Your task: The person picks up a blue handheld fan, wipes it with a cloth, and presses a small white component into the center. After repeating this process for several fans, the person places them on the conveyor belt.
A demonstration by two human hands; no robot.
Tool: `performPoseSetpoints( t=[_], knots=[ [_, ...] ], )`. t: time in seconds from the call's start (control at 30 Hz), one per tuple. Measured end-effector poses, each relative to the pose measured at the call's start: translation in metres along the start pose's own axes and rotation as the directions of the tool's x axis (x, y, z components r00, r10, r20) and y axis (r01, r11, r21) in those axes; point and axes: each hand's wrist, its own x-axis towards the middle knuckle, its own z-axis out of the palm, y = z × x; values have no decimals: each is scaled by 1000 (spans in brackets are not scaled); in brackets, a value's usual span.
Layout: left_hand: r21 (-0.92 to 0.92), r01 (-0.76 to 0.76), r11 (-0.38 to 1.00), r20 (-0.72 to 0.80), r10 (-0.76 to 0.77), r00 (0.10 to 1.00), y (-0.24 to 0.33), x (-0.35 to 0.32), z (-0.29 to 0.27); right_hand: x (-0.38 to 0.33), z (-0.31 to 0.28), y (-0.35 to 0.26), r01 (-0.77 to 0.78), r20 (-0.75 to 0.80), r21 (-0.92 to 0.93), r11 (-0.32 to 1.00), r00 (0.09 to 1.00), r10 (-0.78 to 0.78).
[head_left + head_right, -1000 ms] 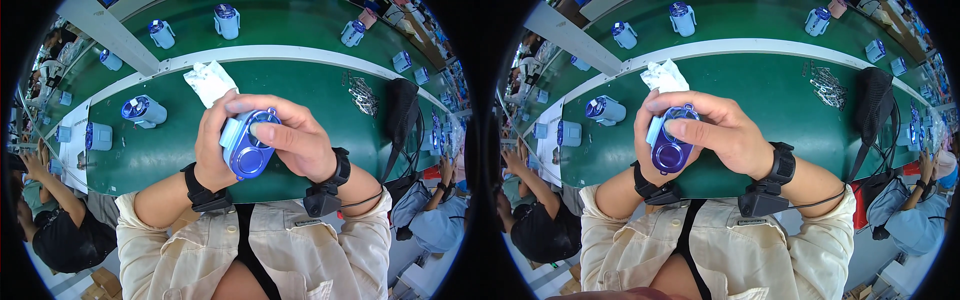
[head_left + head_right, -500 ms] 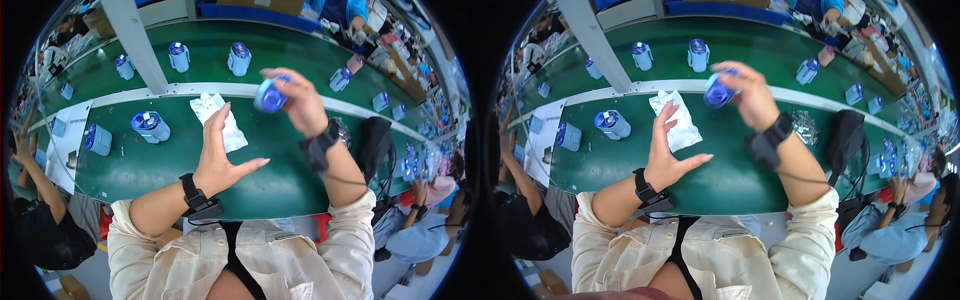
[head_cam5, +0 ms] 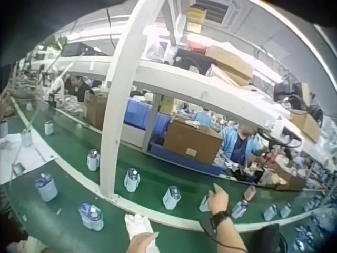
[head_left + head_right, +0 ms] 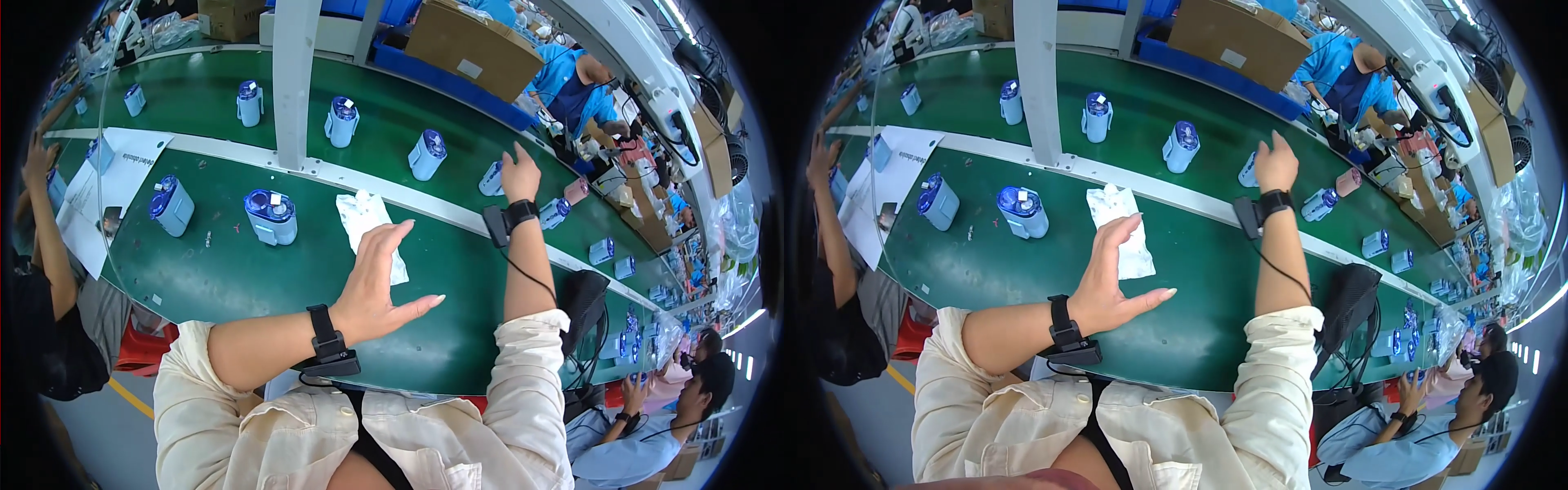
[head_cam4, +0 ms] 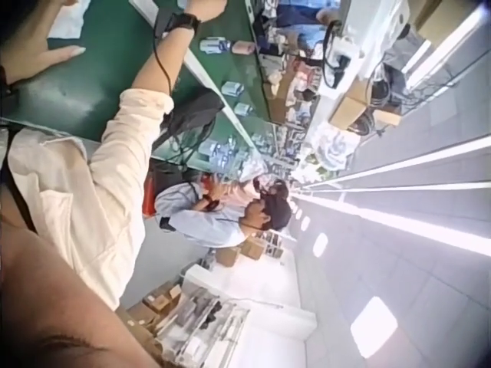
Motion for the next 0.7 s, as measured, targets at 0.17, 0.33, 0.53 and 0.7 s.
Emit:
performPoseSetpoints(
  t=[0.17,0.33,0.53,0.7],
  knots=[
    [-6,-5,1000,-14,5,1000,-2,4,1,-19,28,-77,306,-30,194,932,951,-306],
    [20,6,1000,-34,-5,999,-7,2,0,-43,43,-95,254,106,276,927,951,-292],
    [-18,149,989,-192,-150,970,-5,3,1,-61,-28,-83,-207,534,776,596,718,-446],
    [-644,203,737,67,-210,975,2,9,4,-131,-122,-109,-449,550,818,361,422,-721]
  ],
)
